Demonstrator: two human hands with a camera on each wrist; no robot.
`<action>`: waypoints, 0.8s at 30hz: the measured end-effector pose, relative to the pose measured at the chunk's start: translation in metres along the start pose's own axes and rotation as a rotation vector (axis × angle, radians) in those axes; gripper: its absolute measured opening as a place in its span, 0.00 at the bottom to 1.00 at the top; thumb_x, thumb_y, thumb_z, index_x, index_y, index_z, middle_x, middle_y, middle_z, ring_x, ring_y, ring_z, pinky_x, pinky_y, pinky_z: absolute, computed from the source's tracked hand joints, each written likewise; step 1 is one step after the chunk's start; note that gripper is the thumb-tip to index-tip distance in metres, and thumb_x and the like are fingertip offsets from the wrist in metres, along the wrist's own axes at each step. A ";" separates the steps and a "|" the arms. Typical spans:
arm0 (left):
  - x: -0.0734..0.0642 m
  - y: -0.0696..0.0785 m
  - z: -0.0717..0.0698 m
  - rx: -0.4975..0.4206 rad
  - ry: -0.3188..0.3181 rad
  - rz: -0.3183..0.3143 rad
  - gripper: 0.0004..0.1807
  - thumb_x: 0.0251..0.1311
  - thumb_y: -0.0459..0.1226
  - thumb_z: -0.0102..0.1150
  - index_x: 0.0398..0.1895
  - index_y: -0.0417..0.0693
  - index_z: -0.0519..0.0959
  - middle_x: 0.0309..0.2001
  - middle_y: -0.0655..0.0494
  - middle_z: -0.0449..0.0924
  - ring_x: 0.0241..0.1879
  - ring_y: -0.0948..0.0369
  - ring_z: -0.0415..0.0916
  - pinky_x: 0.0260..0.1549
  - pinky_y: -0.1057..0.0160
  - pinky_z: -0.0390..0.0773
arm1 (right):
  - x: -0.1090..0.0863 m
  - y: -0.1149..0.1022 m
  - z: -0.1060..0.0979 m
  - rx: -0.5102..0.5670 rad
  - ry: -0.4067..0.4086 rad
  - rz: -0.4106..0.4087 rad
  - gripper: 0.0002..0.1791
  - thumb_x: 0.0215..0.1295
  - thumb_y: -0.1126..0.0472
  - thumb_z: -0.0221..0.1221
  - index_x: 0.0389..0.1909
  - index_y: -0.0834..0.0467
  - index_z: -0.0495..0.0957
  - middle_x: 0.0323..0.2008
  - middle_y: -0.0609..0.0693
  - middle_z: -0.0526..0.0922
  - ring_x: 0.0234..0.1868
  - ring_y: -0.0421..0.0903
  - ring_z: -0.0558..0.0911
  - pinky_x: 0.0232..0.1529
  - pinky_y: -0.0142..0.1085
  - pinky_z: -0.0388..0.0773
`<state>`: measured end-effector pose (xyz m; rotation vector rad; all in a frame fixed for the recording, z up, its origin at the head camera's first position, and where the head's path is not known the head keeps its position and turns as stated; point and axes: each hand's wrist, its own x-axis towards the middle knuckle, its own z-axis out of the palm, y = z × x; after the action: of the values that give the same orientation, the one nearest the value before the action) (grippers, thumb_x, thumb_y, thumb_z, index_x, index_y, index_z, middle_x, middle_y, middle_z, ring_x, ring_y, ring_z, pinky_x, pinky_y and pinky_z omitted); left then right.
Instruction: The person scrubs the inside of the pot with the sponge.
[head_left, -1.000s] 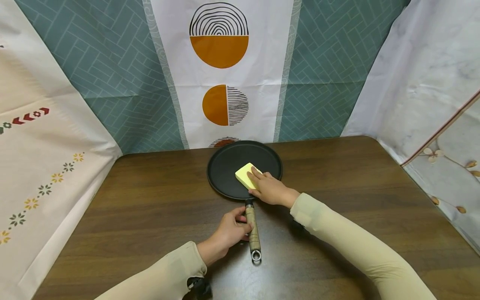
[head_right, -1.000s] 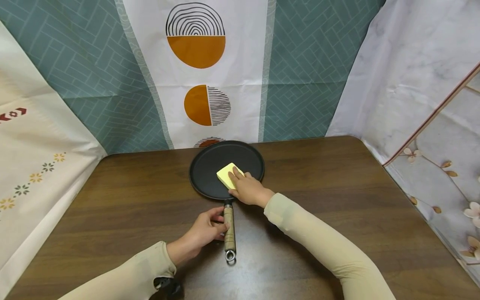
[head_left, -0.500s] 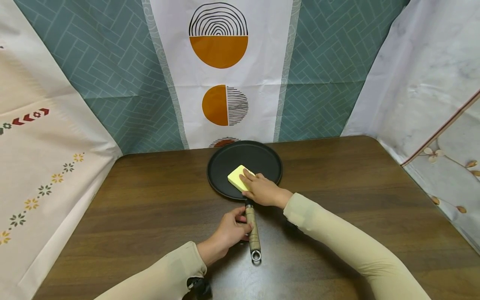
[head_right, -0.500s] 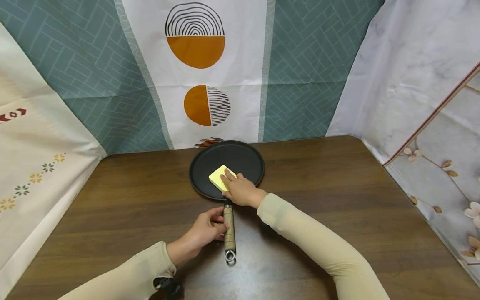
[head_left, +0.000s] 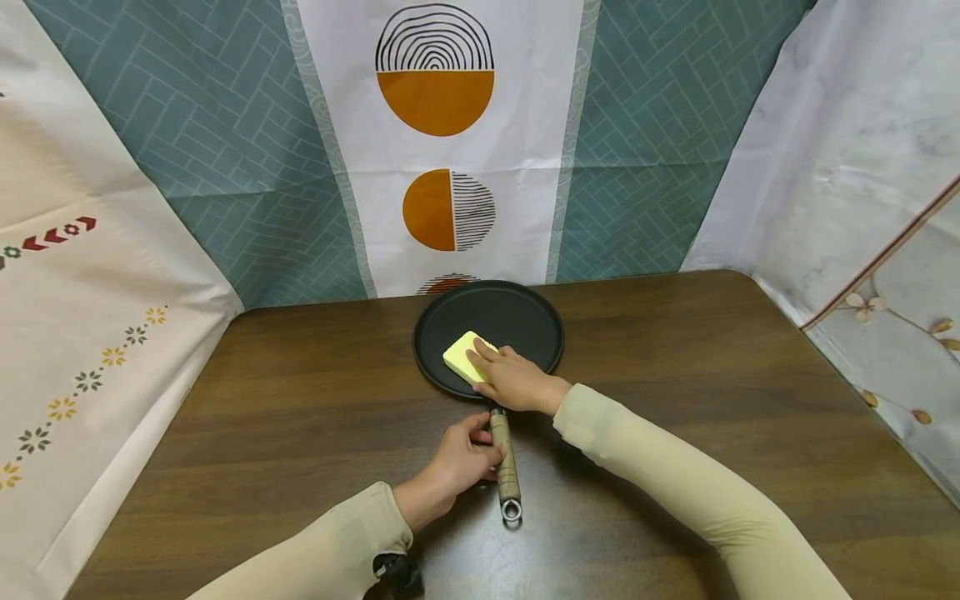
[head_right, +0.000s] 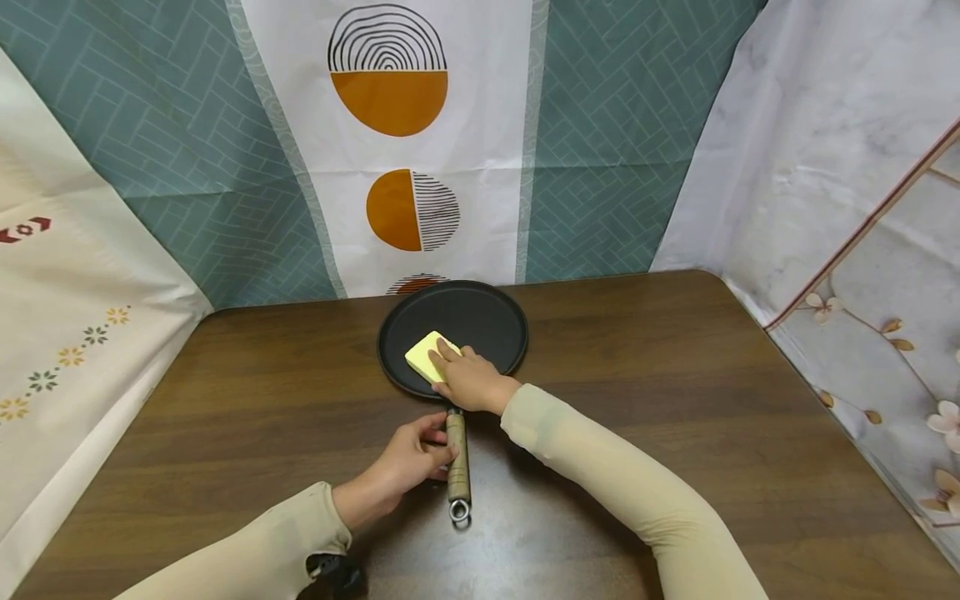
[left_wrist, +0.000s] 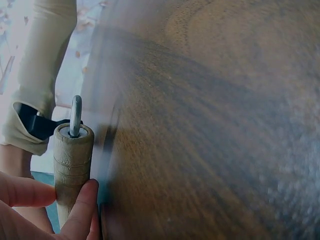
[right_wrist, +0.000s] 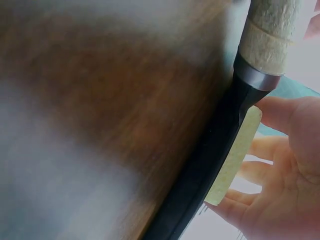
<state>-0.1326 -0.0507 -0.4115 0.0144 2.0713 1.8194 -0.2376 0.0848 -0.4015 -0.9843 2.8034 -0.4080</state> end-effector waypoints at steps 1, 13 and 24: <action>0.000 0.000 0.000 0.002 0.002 0.001 0.35 0.58 0.23 0.57 0.67 0.23 0.56 0.45 0.39 0.66 0.32 0.59 0.74 0.30 0.56 0.85 | 0.001 -0.001 0.000 -0.004 -0.004 0.003 0.33 0.72 0.52 0.52 0.72 0.62 0.56 0.73 0.61 0.51 0.58 0.63 0.69 0.58 0.52 0.72; -0.001 0.002 0.000 0.011 0.002 -0.005 0.35 0.58 0.23 0.57 0.67 0.24 0.55 0.45 0.39 0.66 0.33 0.58 0.74 0.31 0.55 0.85 | 0.015 -0.008 0.005 -0.045 -0.027 0.029 0.34 0.73 0.50 0.50 0.74 0.59 0.54 0.74 0.59 0.49 0.61 0.62 0.68 0.57 0.52 0.74; 0.002 -0.001 0.000 0.023 0.012 0.004 0.34 0.58 0.23 0.57 0.67 0.23 0.56 0.44 0.39 0.67 0.32 0.59 0.74 0.29 0.57 0.85 | 0.029 -0.018 0.002 -0.085 -0.057 0.047 0.34 0.73 0.49 0.50 0.74 0.59 0.54 0.74 0.59 0.49 0.63 0.62 0.66 0.57 0.51 0.75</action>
<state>-0.1344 -0.0503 -0.4132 0.0138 2.1019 1.8021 -0.2491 0.0521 -0.3996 -0.9290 2.8068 -0.2531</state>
